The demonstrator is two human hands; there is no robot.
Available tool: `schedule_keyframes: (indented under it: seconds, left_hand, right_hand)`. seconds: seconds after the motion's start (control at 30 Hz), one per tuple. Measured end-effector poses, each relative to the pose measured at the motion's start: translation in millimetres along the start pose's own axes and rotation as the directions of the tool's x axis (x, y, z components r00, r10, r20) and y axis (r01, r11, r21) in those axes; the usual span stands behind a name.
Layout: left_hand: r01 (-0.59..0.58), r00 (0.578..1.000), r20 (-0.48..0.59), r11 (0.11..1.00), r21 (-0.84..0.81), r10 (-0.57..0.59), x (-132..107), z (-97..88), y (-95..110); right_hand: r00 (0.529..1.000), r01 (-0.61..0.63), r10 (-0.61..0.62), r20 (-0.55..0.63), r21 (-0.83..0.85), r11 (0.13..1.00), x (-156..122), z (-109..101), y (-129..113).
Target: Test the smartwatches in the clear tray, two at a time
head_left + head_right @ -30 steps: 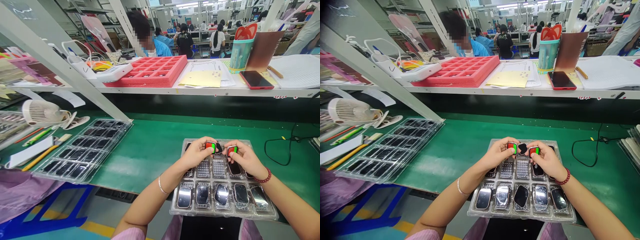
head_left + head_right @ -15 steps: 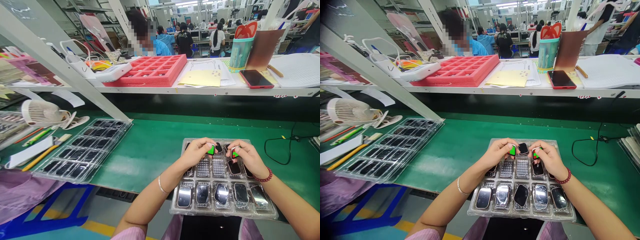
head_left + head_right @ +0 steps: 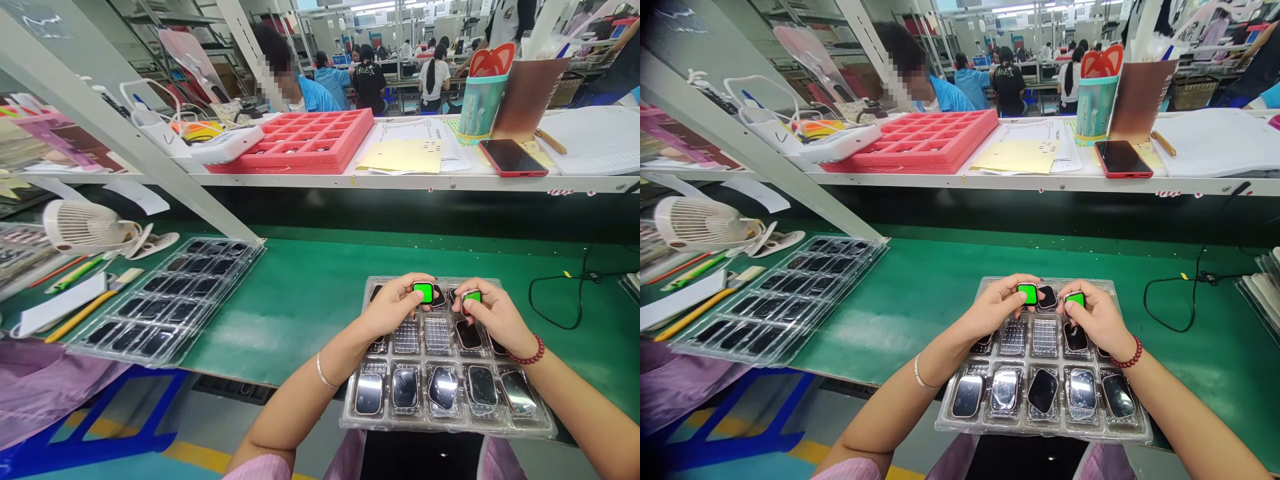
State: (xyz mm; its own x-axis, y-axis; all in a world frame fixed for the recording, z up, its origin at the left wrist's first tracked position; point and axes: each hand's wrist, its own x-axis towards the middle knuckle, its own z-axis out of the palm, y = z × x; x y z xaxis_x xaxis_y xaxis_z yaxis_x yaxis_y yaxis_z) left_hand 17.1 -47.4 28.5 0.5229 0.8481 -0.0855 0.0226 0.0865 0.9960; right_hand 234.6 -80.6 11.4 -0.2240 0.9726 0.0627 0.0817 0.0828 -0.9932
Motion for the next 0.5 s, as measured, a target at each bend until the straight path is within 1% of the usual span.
schedule_keyframes:
  seconds: [0.13, 0.3, 0.5]
  left_hand:
    - [0.011, 1.0, 0.029, 1.0, 0.005, -0.011, 0.2, 0.0, -1.2]
    - [0.018, 1.0, 0.02, 1.0, -0.021, -0.017, 0.5, -0.4, -3.4]
    - [-0.008, 1.0, 0.017, 0.996, -0.09, 0.009, 0.4, 1.3, -3.6]
  right_hand:
    - [1.0, 0.005, -0.005, 0.005, 0.015, 1.0, 1.1, 0.3, 1.5]
    - [1.0, 0.005, -0.006, 0.023, 0.052, 0.999, 1.9, 0.9, 3.9]
    - [0.999, 0.003, -0.005, 0.038, 0.036, 0.999, 0.7, 2.7, 4.3]
